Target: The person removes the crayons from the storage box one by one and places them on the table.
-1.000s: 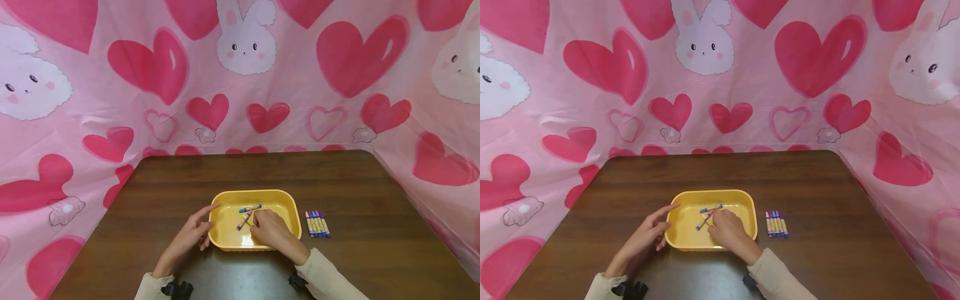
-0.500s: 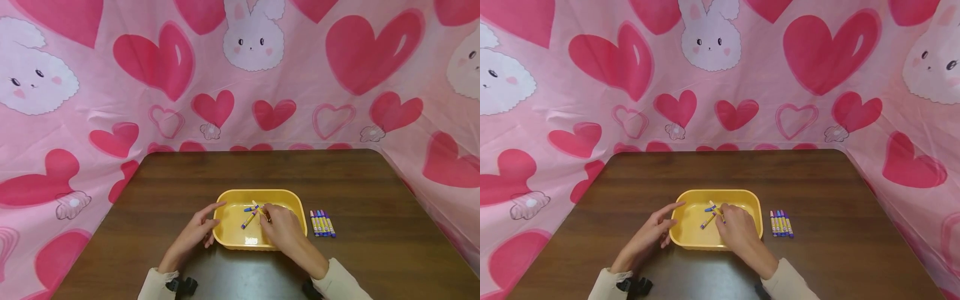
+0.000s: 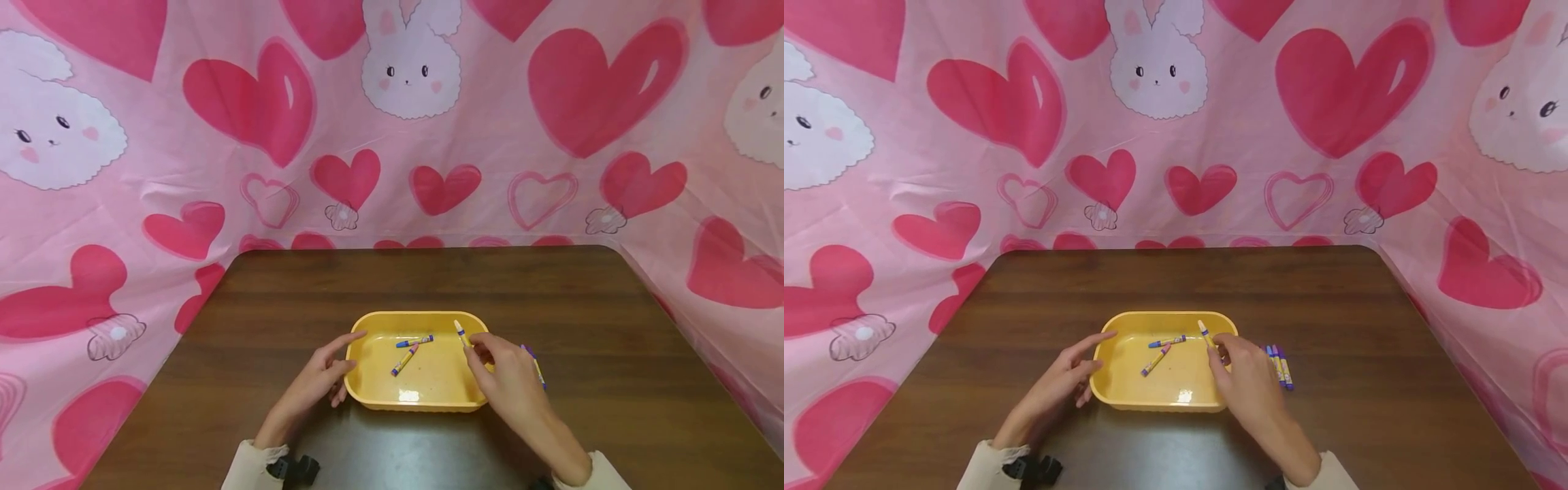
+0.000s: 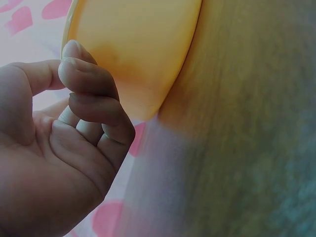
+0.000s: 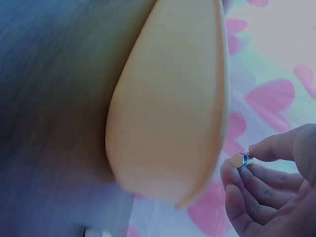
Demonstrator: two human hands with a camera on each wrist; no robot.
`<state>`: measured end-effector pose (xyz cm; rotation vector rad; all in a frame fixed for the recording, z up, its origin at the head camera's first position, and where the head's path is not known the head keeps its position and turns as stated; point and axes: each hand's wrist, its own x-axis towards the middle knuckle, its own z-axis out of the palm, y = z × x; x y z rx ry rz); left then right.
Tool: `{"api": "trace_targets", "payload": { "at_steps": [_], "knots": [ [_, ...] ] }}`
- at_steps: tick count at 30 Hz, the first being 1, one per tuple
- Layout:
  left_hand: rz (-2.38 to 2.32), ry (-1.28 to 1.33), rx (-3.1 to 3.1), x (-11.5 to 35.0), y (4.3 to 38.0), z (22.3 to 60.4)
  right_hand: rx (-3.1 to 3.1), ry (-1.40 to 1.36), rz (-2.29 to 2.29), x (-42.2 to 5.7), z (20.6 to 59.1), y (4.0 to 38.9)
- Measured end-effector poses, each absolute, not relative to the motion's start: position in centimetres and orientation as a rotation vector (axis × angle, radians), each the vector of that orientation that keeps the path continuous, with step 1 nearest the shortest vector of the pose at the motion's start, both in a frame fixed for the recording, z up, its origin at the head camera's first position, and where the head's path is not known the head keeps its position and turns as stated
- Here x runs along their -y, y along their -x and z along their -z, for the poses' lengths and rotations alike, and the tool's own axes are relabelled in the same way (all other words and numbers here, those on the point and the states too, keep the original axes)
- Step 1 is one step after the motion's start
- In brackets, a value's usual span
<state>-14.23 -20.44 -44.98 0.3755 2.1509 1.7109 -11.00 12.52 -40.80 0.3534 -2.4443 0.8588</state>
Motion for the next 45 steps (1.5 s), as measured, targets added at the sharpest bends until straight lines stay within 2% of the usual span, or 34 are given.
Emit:
{"api": "trace_targets", "payload": {
  "at_steps": [10,21,31,45],
  "knots": [
    [-1.713,-0.356,-2.142,20.5,14.2,45.0,2.363,-0.219,-0.91,-17.2,40.9,10.9],
    [-1.714,-0.322,-2.139,20.7,14.1,45.4,2.486,0.119,-1.081,-20.4,43.8,10.2],
    [-1.731,-0.443,-2.159,21.2,14.3,45.2,2.703,0.14,-1.64,-20.7,45.2,10.9],
    [-1.75,-0.432,-2.136,20.6,14.4,45.4,2.638,0.33,-1.404,-22.8,45.3,10.9]
  ]
}}
